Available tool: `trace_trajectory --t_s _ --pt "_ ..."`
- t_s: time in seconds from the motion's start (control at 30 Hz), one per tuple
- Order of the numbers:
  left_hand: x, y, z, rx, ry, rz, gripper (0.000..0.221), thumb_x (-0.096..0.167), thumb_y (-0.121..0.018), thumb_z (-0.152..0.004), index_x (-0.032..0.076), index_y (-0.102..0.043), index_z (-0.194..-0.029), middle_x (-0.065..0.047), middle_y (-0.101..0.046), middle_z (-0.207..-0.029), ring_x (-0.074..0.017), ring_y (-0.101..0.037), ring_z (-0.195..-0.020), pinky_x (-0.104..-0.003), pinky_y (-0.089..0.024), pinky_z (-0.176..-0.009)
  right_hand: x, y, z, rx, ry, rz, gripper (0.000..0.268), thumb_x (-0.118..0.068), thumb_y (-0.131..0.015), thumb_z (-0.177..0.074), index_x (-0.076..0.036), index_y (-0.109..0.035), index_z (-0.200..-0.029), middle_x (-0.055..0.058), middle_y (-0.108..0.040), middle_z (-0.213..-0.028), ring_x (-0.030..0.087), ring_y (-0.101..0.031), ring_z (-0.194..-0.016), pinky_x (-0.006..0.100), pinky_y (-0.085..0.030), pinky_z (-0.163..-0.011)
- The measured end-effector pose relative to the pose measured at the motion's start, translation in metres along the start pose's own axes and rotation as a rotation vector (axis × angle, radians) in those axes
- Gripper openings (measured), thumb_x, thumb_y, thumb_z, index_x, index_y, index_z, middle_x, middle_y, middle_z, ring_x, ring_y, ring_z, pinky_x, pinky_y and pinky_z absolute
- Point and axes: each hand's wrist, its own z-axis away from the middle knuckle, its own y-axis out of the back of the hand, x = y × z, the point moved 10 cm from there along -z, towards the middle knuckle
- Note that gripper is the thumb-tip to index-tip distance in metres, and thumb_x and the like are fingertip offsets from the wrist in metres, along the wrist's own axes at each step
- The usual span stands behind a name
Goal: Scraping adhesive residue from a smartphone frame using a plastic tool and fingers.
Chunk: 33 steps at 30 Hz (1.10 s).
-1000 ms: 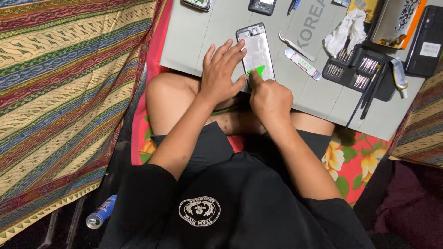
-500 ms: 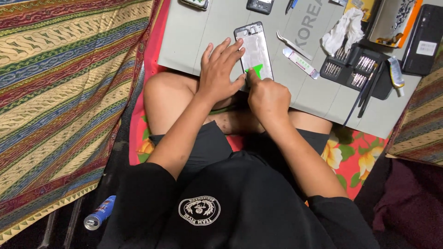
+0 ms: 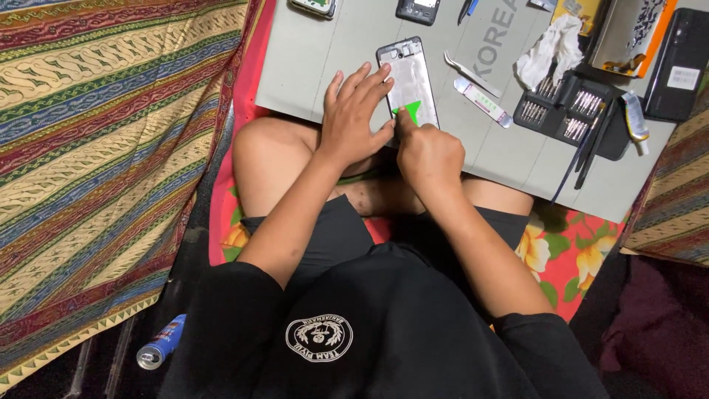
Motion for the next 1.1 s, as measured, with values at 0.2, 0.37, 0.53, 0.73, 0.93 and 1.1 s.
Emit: trace_trajectory --t_s 0.2,0.37,0.53,0.73,0.93,1.1 --pt "-0.002 0.001 0.000 0.006 0.006 0.000 0.060 0.029 -0.079 -0.084 0.012 -0.062 -0.139 0.002 -0.051 -0.155 -0.0227 -0.041 -0.148 -0.051 -0.017 -0.125 0.000 0.000 0.002 -0.098 -0.006 -0.046 0.033 -0.024 -0.060 -0.095 -0.017 -0.078 -0.121 0.016 -0.068 -0.067 0.034 -0.061 -0.044 0.042 -0.045 -0.039" --pt "0.000 -0.001 0.000 -0.005 0.000 0.003 0.059 0.029 -0.078 -0.084 0.011 -0.063 -0.138 0.002 -0.050 -0.155 -0.0223 -0.040 -0.148 -0.051 -0.017 -0.125 -0.002 0.002 0.003 -0.048 0.023 -0.009 0.033 -0.023 -0.061 -0.094 -0.016 -0.078 -0.122 0.014 -0.066 -0.065 0.031 -0.057 -0.040 0.039 -0.042 -0.037" --pt "0.000 -0.001 0.001 0.002 0.000 -0.003 0.059 0.027 -0.079 -0.084 0.011 -0.063 -0.139 0.001 -0.050 -0.155 -0.0226 -0.040 -0.148 -0.052 -0.016 -0.125 -0.006 0.000 0.007 0.015 0.047 0.060 0.037 -0.022 -0.063 -0.091 -0.016 -0.077 -0.124 0.010 -0.064 -0.064 0.025 -0.056 -0.039 0.035 -0.041 -0.036" --pt "0.001 -0.001 0.003 0.003 -0.002 -0.001 0.060 0.023 -0.079 -0.083 0.011 -0.062 -0.139 0.001 -0.050 -0.155 -0.0233 -0.040 -0.148 -0.051 -0.016 -0.125 -0.010 0.000 0.001 0.062 0.046 0.060 0.036 -0.024 -0.065 -0.091 -0.015 -0.078 -0.123 0.010 -0.064 -0.063 0.026 -0.056 -0.039 0.035 -0.041 -0.036" --pt "-0.001 0.000 0.003 0.020 0.010 0.014 0.061 0.027 -0.079 -0.081 0.012 -0.063 -0.138 0.001 -0.053 -0.153 -0.0226 -0.041 -0.147 -0.050 -0.016 -0.125 0.009 0.007 -0.002 -0.069 0.017 -0.078 0.043 -0.020 -0.061 -0.089 -0.013 -0.073 -0.130 0.017 -0.071 -0.074 0.036 -0.064 -0.049 0.042 -0.049 -0.042" --pt "-0.005 -0.001 0.001 0.009 0.036 0.036 0.056 0.029 -0.078 -0.083 0.012 -0.065 -0.134 0.002 -0.054 -0.152 -0.0218 -0.041 -0.147 -0.049 -0.015 -0.125 0.039 0.020 0.015 0.049 -0.043 -0.269 0.051 -0.010 -0.066 -0.097 -0.002 -0.051 -0.145 0.017 -0.073 -0.094 0.037 -0.067 -0.071 0.044 -0.050 -0.059"
